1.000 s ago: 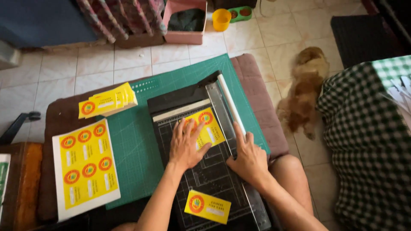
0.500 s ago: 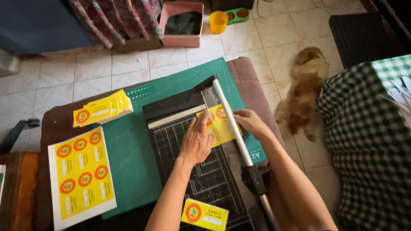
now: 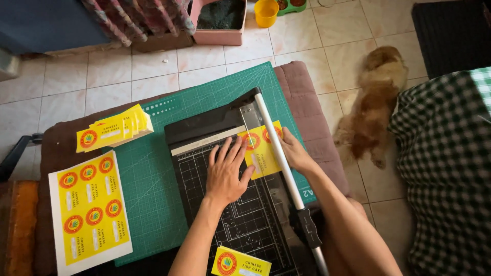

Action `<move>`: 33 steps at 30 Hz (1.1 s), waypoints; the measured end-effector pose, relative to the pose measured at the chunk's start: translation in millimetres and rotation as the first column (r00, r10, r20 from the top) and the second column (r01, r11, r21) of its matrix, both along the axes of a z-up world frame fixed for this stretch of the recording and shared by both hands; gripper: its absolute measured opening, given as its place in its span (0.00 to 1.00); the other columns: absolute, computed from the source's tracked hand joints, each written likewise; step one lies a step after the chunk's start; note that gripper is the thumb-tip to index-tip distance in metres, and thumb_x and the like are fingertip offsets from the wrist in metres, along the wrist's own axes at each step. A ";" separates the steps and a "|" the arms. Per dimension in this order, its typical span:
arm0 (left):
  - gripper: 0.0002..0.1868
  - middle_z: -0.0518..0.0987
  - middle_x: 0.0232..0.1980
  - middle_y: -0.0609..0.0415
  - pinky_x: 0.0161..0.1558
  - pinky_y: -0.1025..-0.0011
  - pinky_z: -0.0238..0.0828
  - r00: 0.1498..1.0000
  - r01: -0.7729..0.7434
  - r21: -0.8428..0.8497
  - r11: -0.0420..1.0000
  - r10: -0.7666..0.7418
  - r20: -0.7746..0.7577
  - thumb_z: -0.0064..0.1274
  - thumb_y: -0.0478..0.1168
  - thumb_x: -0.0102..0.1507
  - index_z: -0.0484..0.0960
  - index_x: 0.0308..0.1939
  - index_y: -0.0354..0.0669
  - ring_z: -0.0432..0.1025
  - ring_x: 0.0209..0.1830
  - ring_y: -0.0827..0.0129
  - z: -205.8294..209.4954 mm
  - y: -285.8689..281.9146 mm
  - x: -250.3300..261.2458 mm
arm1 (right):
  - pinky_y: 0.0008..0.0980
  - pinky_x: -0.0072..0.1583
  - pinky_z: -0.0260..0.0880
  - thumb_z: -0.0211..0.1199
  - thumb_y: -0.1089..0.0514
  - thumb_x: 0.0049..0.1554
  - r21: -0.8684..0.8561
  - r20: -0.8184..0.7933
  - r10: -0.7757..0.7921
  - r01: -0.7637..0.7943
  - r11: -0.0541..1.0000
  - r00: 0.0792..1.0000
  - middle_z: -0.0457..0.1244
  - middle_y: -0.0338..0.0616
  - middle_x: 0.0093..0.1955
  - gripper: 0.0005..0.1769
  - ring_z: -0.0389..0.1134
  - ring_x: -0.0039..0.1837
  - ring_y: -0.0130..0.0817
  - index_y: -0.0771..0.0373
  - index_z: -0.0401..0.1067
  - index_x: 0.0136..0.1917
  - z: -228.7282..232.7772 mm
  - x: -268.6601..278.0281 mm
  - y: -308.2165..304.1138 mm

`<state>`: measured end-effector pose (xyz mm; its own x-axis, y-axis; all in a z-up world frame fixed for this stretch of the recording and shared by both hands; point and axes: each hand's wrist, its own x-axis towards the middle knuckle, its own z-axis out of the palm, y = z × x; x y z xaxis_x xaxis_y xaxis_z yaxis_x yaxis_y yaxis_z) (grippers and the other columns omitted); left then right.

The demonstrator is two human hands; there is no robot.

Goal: Cutting sheets of printed labels into individual pieces using a manual paper trimmer on a cutting mat.

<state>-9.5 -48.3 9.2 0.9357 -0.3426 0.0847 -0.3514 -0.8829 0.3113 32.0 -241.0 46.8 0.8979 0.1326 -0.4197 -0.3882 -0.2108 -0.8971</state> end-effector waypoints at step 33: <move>0.44 0.50 0.84 0.58 0.75 0.48 0.36 0.994 0.059 0.081 0.995 -0.051 -0.095 0.34 0.68 0.66 0.53 0.80 0.50 0.43 0.82 0.53 4.3 -0.4 6.0 | 0.37 0.50 0.67 0.52 0.47 0.68 -0.069 0.121 0.087 -0.079 0.994 0.989 0.60 0.41 0.35 0.15 0.62 0.39 0.32 0.60 0.64 0.48 -40.8 17.9 -30.3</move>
